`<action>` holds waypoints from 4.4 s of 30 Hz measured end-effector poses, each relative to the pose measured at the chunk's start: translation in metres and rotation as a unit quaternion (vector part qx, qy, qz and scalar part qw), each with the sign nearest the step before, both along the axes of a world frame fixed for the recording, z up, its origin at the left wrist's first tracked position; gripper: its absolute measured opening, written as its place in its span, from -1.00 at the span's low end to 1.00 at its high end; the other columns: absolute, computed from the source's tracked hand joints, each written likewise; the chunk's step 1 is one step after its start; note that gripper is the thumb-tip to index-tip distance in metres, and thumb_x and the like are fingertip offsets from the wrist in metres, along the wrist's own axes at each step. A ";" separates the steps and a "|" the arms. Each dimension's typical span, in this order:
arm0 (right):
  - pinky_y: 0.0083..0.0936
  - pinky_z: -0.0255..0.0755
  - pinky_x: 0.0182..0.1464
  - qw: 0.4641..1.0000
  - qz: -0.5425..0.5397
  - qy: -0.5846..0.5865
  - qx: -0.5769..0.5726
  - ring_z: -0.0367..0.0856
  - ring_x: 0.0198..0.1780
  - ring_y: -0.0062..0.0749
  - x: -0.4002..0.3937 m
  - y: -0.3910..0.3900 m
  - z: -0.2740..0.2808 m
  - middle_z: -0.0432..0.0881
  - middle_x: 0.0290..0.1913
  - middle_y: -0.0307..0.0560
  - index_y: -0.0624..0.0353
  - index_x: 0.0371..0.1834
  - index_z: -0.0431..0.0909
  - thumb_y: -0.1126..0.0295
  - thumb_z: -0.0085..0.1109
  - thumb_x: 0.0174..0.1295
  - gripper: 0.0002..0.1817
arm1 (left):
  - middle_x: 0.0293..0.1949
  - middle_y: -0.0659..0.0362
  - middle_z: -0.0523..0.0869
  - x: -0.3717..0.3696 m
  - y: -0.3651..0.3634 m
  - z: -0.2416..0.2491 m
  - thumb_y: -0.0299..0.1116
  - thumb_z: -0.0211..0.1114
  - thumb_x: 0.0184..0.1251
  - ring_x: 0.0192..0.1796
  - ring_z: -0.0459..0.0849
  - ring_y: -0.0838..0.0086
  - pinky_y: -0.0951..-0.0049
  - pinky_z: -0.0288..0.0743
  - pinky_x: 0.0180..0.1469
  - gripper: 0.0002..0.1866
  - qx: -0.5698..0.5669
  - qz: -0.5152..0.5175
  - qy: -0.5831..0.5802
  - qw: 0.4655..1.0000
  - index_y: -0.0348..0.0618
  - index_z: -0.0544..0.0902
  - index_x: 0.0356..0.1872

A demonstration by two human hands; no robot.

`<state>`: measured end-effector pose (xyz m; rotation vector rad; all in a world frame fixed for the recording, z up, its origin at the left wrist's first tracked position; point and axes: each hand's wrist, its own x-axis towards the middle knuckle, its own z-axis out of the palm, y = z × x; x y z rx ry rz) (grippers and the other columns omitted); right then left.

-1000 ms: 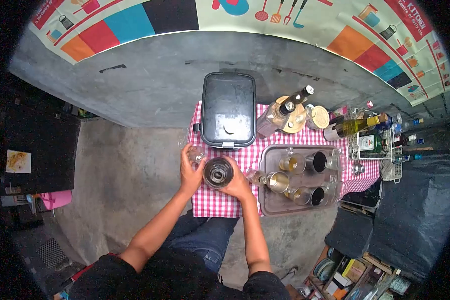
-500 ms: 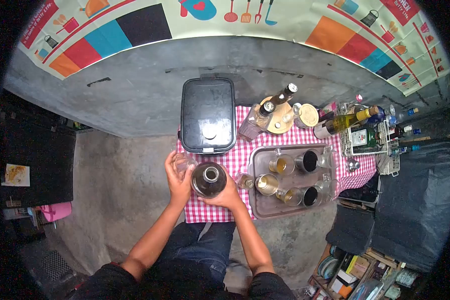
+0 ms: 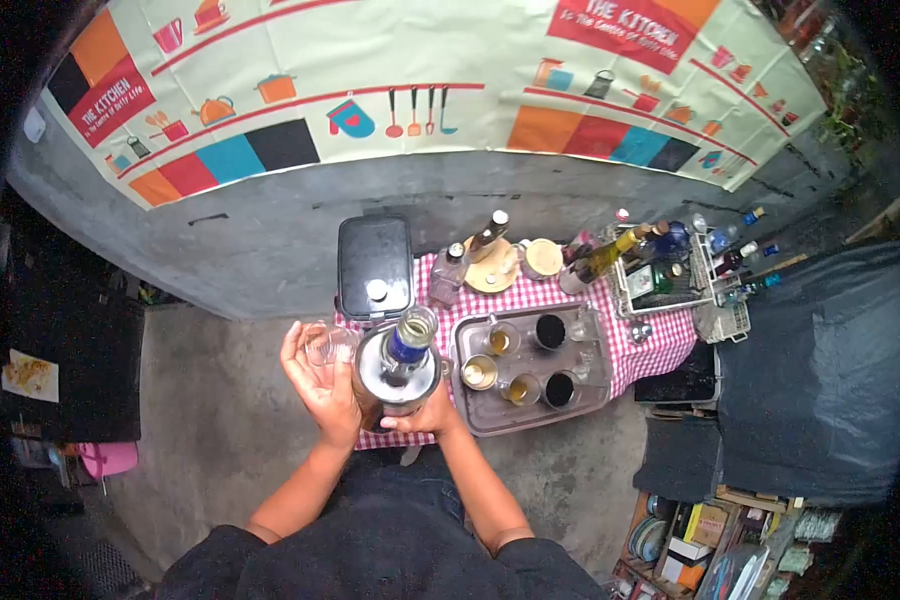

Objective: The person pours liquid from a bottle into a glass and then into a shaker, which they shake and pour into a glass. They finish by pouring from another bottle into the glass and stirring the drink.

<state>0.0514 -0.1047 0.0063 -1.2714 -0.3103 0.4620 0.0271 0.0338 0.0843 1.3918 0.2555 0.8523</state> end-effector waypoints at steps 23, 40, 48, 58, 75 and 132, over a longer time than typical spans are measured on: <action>-0.39 0.36 0.30 0.988 0.085 0.061 -0.113 0.51 0.19 -0.44 -0.017 -0.243 0.079 0.56 0.19 -0.11 0.29 0.38 0.29 0.20 0.64 -0.26 0.05 | 0.06 -0.03 0.62 0.047 -0.121 -0.011 -0.58 0.48 -0.02 0.14 0.62 0.17 0.28 0.46 0.23 -0.39 0.197 -0.363 0.023 0.911 -0.30 0.53 0.17; -0.33 0.47 0.23 0.970 0.038 0.125 -0.204 0.60 0.09 -0.38 -0.091 -0.305 0.088 0.63 0.08 -0.03 0.27 0.29 0.35 0.25 0.63 -0.14 -0.11 | 0.12 -0.03 0.61 0.035 -0.188 -0.025 -0.61 0.38 -0.11 0.21 0.59 0.12 0.25 0.43 0.27 -0.36 0.273 -0.497 0.017 0.823 -0.26 0.54 0.18; -0.34 0.51 0.18 0.962 0.029 0.154 -0.223 0.63 0.05 -0.37 -0.112 -0.316 0.086 0.66 0.04 -0.03 0.27 0.26 0.37 0.24 0.60 -0.12 -0.15 | 0.11 -0.04 0.62 0.026 -0.201 -0.033 -0.64 0.39 -0.12 0.19 0.59 0.10 0.23 0.44 0.26 -0.36 0.273 -0.511 0.010 0.815 -0.27 0.54 0.15; -0.37 0.50 0.17 0.960 0.017 0.185 -0.211 0.62 0.06 -0.39 -0.128 -0.324 0.073 0.64 0.07 -0.04 0.27 0.31 0.35 0.14 0.63 -0.17 -0.05 | 0.08 -0.06 0.62 0.024 -0.209 -0.032 -0.66 0.41 -0.14 0.16 0.59 0.05 0.19 0.45 0.22 -0.38 0.303 -0.516 -0.026 0.801 -0.29 0.54 0.12; -0.36 0.59 0.04 0.960 -0.008 0.171 -0.222 0.68 -0.08 -0.38 -0.146 -0.331 0.067 0.69 -0.06 -0.04 0.29 0.16 0.44 0.19 0.59 -0.11 -0.23 | 0.07 -0.04 0.62 0.019 -0.221 -0.035 -0.66 0.42 -0.18 0.16 0.59 0.05 0.16 0.43 0.23 -0.37 0.331 -0.521 -0.068 0.784 -0.30 0.56 0.09; -0.40 0.58 0.02 0.952 -0.014 0.219 -0.212 0.68 -0.09 -0.42 -0.155 -0.345 0.067 0.69 -0.08 -0.07 0.27 0.16 0.45 0.18 0.56 -0.06 -0.26 | 0.06 -0.04 0.63 0.003 -0.237 -0.063 -0.59 0.43 -0.01 0.13 0.67 0.18 0.34 0.54 0.21 -0.43 0.264 -0.561 0.061 0.783 -0.32 0.51 0.13</action>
